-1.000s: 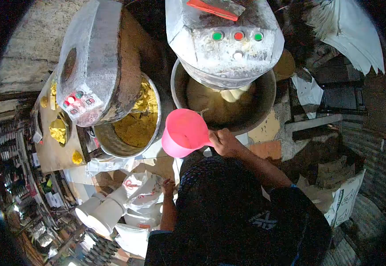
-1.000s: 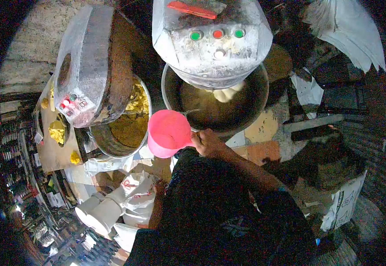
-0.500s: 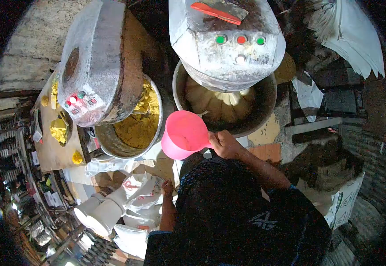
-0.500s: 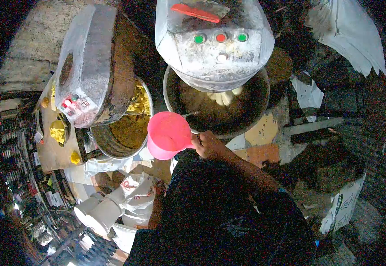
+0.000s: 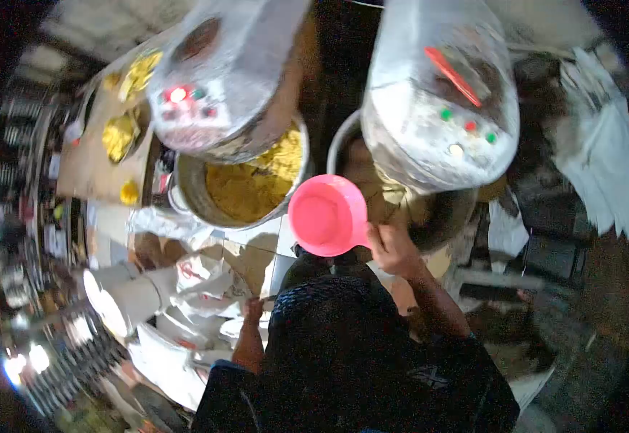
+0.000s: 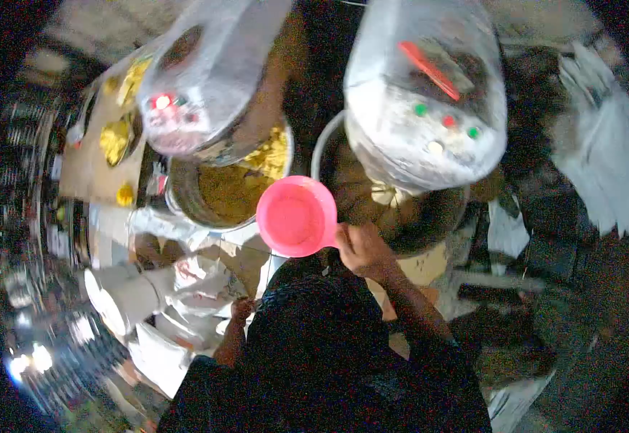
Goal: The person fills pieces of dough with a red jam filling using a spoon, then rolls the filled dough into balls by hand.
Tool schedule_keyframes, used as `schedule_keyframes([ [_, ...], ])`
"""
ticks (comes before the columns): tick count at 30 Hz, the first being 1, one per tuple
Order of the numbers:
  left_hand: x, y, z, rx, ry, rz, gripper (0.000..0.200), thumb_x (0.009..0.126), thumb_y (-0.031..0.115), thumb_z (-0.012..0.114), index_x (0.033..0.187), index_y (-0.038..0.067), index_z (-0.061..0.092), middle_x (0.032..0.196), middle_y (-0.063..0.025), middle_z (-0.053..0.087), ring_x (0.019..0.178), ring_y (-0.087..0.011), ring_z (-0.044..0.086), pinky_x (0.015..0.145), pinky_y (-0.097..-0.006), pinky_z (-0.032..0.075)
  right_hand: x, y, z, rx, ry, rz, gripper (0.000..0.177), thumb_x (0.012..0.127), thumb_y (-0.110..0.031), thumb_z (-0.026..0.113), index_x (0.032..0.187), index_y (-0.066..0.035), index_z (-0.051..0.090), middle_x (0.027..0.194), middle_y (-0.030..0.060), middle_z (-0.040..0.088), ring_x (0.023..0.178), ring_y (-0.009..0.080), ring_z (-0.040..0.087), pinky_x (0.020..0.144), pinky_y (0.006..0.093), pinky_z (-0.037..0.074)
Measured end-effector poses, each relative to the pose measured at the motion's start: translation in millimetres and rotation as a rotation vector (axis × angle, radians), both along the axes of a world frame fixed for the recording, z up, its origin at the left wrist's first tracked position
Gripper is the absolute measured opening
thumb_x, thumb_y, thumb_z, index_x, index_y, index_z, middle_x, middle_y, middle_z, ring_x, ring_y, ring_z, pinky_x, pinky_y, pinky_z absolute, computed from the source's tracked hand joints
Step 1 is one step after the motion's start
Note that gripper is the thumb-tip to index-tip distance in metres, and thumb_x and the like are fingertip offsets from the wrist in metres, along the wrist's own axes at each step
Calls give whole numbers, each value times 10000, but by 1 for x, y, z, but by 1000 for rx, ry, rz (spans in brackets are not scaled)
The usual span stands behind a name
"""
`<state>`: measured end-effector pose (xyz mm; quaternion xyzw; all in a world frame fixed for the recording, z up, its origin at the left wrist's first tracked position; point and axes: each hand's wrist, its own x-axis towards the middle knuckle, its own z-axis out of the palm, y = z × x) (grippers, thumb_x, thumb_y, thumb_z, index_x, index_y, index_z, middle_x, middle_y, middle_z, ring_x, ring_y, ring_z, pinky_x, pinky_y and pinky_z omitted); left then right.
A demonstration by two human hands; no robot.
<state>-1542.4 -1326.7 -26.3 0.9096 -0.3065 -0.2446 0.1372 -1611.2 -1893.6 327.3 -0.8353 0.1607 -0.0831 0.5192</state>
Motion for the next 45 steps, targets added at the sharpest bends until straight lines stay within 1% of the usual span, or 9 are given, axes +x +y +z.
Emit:
schedule_keyframes([
  [2, -12, 2, -6, 75, 411, 799, 186, 801, 217, 635, 956, 138, 702, 976, -58, 704, 955, -223, 649, 801, -366, 522, 16, -6, 20, -136, 11, 45, 382, 993, -294, 431, 830, -2, 615, 648, 240, 564, 628, 435, 580, 577, 506, 428],
  [7, -44, 1, 19, -515, 671, 1371, 408, 704, 238, 806, 1029, 35, 666, 825, -137, 697, 668, -186, 658, 607, -296, 530, 82, -20, 72, -235, -15, 86, 397, 989, -329, 418, 789, -34, 594, 611, 150, 578, 615, 377, 579, 604, 450, 447],
  [8, -40, -34, 82, -229, 516, 1238, 407, 749, 181, 763, 1087, 5, 623, 815, -143, 691, 626, -188, 648, 565, -288, 525, 101, -21, 103, -232, 20, 165, 410, 990, -342, 423, 774, -34, 588, 584, 113, 569, 565, 286, 587, 565, 405, 444],
  [11, -70, 4, 40, -891, 849, 1490, 397, 786, 74, 689, 1154, -17, 569, 845, -198, 699, 665, -211, 667, 510, -325, 516, 157, -15, 154, -113, 149, 189, 440, 993, -389, 438, 805, -26, 600, 539, 26, 519, 462, 128, 511, 444, 320, 391],
  [20, -43, 118, 12, -605, 843, 1745, 285, 832, 233, 655, 1045, 45, 648, 729, -66, 628, 532, -180, 584, 426, -314, 407, 349, 5, 185, 112, 112, -93, 446, 953, -461, 481, 850, -48, 615, 552, 1, 510, 385, 101, 442, 349, 247, 349],
  [25, -13, 222, -45, -69, -235, 1159, 377, 829, 354, 601, 918, -5, 674, 703, -148, 666, 688, -279, 654, 655, -376, 498, 444, 6, 177, 147, 127, -190, 343, 934, -375, 460, 769, -96, 574, 530, -11, 479, 370, 110, 424, 335, 251, 341],
  [27, 27, 225, 35, -411, 56, 1714, 353, 857, 334, 561, 894, 2, 672, 783, -193, 678, 770, -321, 654, 739, -392, 491, 478, -7, 166, 155, 159, -296, 342, 927, -374, 438, 736, -116, 557, 518, -12, 468, 366, 120, 408, 333, 268, 329],
  [31, 59, 261, 29, -361, -215, 1886, 284, 870, 284, 566, 889, 12, 645, 817, -175, 663, 773, -329, 638, 727, -403, 489, 520, -42, 146, 279, 93, -309, 349, 920, -406, 488, 833, -91, 612, 580, -10, 498, 438, 123, 444, 376, 264, 330],
  [45, 240, 330, 47, -39, -188, 1600, 286, 775, 247, 582, 968, 37, 612, 842, -181, 677, 859, -393, 644, 788, -457, 506, 602, 129, 160, -566, -346, -582, 176, 904, -228, 489, 923, -80, 582, 800, 68, 534, 700, 204, 499, 576, 314, 400],
])
